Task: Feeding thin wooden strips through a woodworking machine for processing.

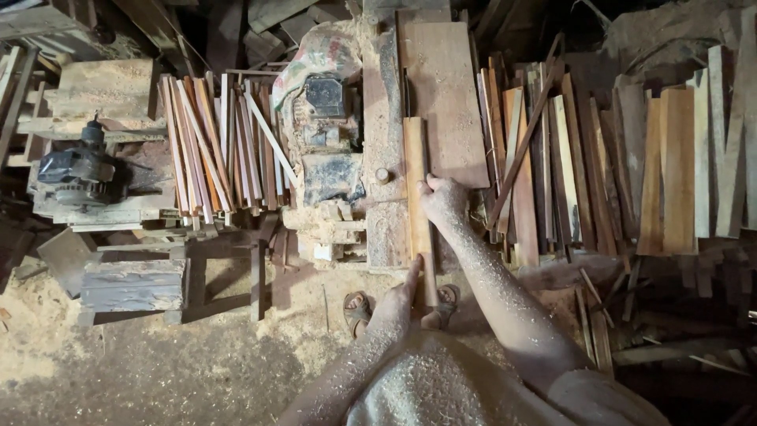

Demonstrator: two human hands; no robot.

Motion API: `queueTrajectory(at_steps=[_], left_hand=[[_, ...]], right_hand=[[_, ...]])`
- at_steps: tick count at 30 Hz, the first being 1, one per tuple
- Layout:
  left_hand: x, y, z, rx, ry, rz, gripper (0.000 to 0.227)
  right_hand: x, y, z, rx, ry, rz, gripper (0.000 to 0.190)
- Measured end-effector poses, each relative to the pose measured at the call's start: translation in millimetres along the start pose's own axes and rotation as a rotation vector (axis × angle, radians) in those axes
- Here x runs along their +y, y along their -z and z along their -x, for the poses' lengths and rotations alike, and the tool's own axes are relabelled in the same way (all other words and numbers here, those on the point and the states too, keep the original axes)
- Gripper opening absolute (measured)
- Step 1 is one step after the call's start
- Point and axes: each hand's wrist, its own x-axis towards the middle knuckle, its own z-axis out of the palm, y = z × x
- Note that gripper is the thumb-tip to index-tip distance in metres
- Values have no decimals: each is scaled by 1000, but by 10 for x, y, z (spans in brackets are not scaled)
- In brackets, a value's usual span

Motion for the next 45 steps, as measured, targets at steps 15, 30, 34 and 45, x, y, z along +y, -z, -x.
queueTrajectory(at_steps=[15,30,34,45], left_hand=[[896,530,111,4,23,-537,103],[998,765,-264,84,-52,-607,104],[878,790,-564,106,-103,-665,107],[846,942,-1146,159,-183,-718,109]], right_hand=[[-62,-6,-387,59,91,-6,37],[419,-289,-268,0,-21,-34,35],[124,-74,-275,24,-18,-74,33],[-150,-71,-654,-18,-132,-97,37]])
